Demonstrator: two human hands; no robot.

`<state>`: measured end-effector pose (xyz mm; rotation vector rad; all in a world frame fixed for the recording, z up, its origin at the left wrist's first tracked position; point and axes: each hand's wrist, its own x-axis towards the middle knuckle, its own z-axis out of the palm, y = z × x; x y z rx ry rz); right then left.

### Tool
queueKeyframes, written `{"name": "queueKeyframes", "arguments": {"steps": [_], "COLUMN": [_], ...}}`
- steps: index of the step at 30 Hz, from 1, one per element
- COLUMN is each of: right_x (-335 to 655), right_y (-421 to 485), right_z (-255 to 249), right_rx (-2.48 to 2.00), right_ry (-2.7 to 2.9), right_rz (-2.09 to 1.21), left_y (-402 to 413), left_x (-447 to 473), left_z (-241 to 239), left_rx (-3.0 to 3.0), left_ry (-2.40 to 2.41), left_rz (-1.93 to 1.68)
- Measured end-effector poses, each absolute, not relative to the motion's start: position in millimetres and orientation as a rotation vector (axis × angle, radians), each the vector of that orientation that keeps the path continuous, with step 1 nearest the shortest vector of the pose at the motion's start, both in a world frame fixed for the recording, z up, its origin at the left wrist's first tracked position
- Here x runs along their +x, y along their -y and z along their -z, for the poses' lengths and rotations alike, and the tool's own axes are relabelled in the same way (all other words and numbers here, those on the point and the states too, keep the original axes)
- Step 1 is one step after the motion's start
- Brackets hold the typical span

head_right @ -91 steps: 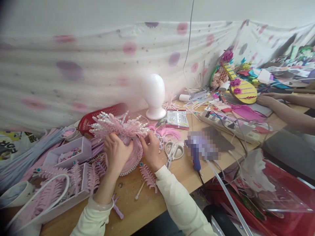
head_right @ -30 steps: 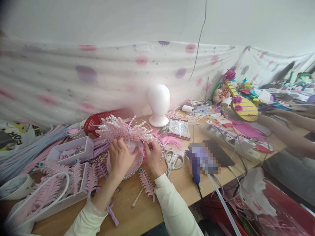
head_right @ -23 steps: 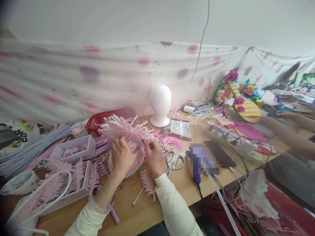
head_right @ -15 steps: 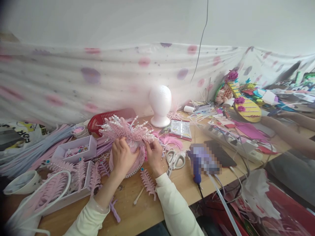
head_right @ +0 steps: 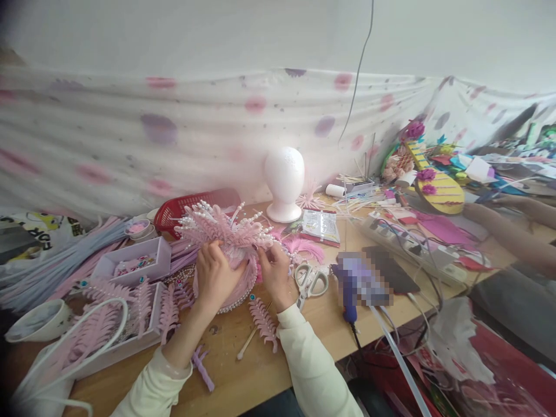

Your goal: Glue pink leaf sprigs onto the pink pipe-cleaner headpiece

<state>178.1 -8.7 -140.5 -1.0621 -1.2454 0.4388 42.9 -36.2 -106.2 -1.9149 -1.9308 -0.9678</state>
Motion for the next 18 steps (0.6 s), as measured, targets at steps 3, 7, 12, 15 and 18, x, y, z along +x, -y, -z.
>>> {"name": "queueKeyframes", "arguments": {"steps": [3,7,12,15,18], "right_x": [181,181,178,176,176], "right_y": [8,7,8,9,11], "right_z": [141,141,138,135,132], "right_rx": [-1.036,-0.996,-0.965,-0.959,-0.967], "right_ry": [1.262,1.261,1.247,1.244,1.249], "right_rz": [-0.449,-0.443,-0.415,-0.408,-0.412], "left_y": [35,31,26,25,24], "left_x": [37,35,40,44,48], "left_z": [102,92,84,84,88], "left_rx": [-1.925,-1.825,-1.768,-1.761,-1.752], "left_ry": [1.967,2.075,2.167,2.197,2.183], "left_rz": [1.028,1.003,0.896,0.851,0.869]}}
